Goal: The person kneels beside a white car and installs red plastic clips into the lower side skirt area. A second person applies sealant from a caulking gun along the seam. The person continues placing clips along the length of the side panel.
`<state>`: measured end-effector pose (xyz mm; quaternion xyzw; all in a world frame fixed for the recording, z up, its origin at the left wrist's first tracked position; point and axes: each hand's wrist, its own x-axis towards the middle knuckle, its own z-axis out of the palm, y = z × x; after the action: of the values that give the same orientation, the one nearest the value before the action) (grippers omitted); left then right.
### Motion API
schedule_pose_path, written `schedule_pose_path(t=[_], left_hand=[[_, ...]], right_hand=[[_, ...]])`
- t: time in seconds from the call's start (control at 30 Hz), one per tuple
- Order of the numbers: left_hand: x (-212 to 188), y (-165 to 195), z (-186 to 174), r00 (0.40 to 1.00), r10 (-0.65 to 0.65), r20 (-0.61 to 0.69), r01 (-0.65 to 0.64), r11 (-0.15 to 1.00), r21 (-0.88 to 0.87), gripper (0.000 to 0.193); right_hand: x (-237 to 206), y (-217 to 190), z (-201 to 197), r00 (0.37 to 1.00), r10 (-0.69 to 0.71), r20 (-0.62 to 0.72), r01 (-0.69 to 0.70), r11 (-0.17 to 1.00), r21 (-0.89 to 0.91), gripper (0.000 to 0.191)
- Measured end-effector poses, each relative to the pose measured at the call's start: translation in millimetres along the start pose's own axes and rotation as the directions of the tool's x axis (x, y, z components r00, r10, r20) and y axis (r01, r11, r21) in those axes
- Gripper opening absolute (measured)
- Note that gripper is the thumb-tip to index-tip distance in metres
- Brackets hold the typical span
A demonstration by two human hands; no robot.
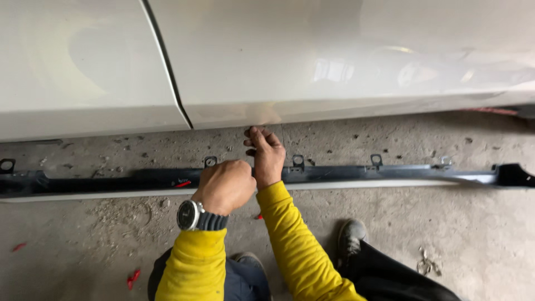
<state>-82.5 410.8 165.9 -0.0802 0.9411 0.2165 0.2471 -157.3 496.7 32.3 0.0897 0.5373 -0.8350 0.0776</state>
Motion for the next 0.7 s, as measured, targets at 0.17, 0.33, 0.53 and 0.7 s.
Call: schedule_pose_path(t=[0.17,0.33,0.53,0.7], left_hand=[[14,-19,9,0.991,-0.092,0.096,0.093,0.996,-0.004,0.032],[12,-28,9,0.98,-0.142,0.141,0.143,0.99,0.004,0.033],[11,-34,9,0.986,-0.136,0.092,0.136,0.991,0.011,0.031],[10,-32,9,0.992,-0.121,0.033,0.121,0.993,-0.001,0.028]], right_hand=[[2,3,5,0.999,-0.022,-0.044,0.026,0.996,0.085,0.014],[2,10,14,0.993,-0.024,-0.119,0.038,0.993,0.116,0.011],[5,19,23,0.985,-0.015,-0.17,0.061,0.962,0.266,0.015],[9,22,22,0.981,-0.021,-0.193,0.077,0.955,0.286,0.02]])
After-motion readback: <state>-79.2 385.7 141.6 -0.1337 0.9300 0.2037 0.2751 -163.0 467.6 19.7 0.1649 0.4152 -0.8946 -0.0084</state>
